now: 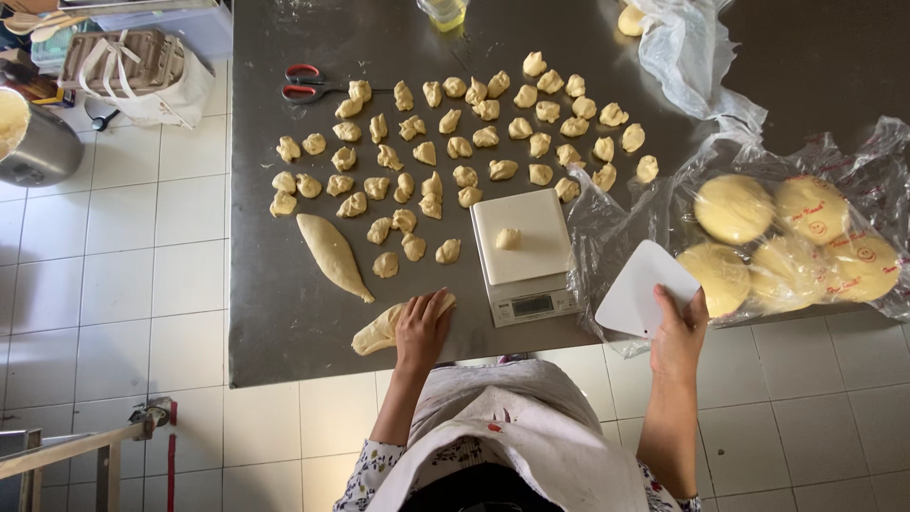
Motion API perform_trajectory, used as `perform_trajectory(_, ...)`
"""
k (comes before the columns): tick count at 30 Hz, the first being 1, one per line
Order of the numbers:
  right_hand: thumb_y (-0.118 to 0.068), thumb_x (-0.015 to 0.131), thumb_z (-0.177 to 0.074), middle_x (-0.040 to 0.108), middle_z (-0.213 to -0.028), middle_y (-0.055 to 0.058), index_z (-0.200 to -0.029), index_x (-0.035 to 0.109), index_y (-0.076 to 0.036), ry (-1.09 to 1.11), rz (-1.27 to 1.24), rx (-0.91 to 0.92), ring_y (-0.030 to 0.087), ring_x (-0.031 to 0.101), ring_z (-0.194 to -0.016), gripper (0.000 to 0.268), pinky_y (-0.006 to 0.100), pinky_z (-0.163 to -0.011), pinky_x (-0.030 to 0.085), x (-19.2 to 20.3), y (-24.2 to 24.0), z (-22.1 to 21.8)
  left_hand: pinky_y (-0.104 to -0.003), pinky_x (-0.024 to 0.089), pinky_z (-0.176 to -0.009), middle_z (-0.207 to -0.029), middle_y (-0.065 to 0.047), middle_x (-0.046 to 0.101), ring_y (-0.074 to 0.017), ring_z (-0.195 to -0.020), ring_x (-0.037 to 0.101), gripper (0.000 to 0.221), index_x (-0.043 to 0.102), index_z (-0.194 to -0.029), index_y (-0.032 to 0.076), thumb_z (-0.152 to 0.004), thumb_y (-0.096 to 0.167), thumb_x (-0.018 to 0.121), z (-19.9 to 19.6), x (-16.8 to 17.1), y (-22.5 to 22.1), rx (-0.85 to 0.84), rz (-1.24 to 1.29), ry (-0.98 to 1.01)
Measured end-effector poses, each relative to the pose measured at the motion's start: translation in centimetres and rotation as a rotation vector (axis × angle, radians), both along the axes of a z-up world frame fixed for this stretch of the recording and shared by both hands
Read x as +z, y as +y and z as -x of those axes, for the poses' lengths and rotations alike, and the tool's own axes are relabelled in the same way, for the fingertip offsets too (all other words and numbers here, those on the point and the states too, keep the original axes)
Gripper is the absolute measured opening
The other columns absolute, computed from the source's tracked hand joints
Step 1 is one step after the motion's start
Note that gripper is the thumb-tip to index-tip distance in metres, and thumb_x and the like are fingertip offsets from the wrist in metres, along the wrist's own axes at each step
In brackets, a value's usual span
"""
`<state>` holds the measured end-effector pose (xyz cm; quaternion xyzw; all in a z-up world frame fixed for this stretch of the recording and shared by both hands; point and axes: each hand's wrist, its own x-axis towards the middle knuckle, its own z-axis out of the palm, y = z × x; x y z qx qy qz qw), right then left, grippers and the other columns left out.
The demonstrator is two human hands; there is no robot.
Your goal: The person portions a mass of dough by hand and with a scraper, weighs each piece on a digital scale, and stacks the weighed portions on a stainless steel table.
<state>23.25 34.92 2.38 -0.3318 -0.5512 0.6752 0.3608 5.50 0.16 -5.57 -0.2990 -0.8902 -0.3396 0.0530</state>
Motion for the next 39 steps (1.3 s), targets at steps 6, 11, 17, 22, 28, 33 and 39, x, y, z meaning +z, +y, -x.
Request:
perform_trajectory(6,-0.004,0.070,-0.098,0.066,-0.118,0.004,-0.128,0.060,-0.002,0.017,-0.006,0.033,0.012,0.060,-0.110,0.031,0.029,-0.101,0.047,0.1,-0.8,1.7,-0.049,0.039,-0.112,-0.130,-0.012,0.063,-0.0296,-0.126,0.055,0.044,0.058,-0.128,0.006,-0.096,0.033,0.071,-0.4,3.3,2.1,-0.161,0.155,-0.073)
perform_trajectory(11,-0.006,0.069,-0.097,0.067,-0.118,0.003,-0.127,0.060,-0.003,-0.035,-0.025,0.054,0.010,0.060,-0.110,0.032,0.027,-0.101,0.047,-0.2,-1.8,1.3,-0.060,0.024,-0.116,-0.132,-0.020,0.057,-0.0363,-0.128,0.049,0.051,0.061,-0.124,0.006,-0.086,0.038,0.073,-0.6,3.7,2.0,-0.116,0.067,0.289)
perform_trajectory(17,-0.007,0.069,-0.098,0.066,-0.119,0.003,-0.129,0.059,-0.003,-0.040,-0.007,0.013,0.011,0.060,-0.111,0.033,0.027,-0.100,0.046,-0.3,-2.0,0.3,-0.060,0.024,-0.127,-0.118,0.002,0.061,-0.0199,-0.122,0.057,0.021,0.070,-0.099,0.016,-0.095,0.036,0.076,-0.5,1.3,2.1,-0.128,0.112,0.215)
perform_trajectory(22,-0.008,0.069,-0.097,0.067,-0.120,0.005,-0.131,0.058,-0.003,-0.060,-0.008,0.019,0.012,0.061,-0.113,0.036,0.028,-0.102,0.047,-0.2,-2.4,0.2,-0.058,0.029,-0.110,-0.119,-0.016,0.062,-0.0347,-0.117,0.055,0.039,0.062,-0.095,0.007,-0.082,0.041,0.078,0.4,7.3,4.2,-0.118,-0.047,0.267)
perform_trajectory(28,-0.012,0.068,-0.098,0.066,-0.117,0.008,-0.128,0.057,-0.002,-0.128,-0.189,0.080,0.015,0.063,-0.106,0.034,0.030,-0.091,0.052,-0.3,-4.0,2.9,-0.045,0.043,-0.104,-0.128,-0.013,0.064,-0.0320,-0.120,0.058,0.043,0.062,-0.131,0.005,-0.094,0.025,0.073,4.4,6.2,9.4,-0.135,-0.168,0.002)
perform_trajectory(33,-0.018,0.061,-0.102,0.072,-0.086,0.018,-0.118,0.056,0.000,-0.330,-0.822,0.330,0.031,0.074,-0.076,0.024,0.041,-0.064,0.058,1.4,-7.6,10.2,-0.042,0.046,-0.099,-0.111,-0.005,0.074,-0.0274,-0.105,0.065,0.023,0.072,-0.112,0.010,-0.093,0.022,0.075,6.1,3.9,12.4,-0.082,-0.207,0.023)
perform_trajectory(39,-0.011,0.062,-0.092,0.070,-0.074,0.024,-0.110,0.054,0.001,-0.760,-1.080,0.631,0.042,0.070,-0.073,0.023,0.051,-0.067,0.056,3.5,-9.4,16.6,-0.041,0.047,-0.090,-0.107,-0.004,0.074,-0.0271,-0.098,0.064,0.021,0.075,-0.108,0.011,-0.088,0.016,0.075,5.9,3.2,12.2,-0.042,-0.235,0.035)
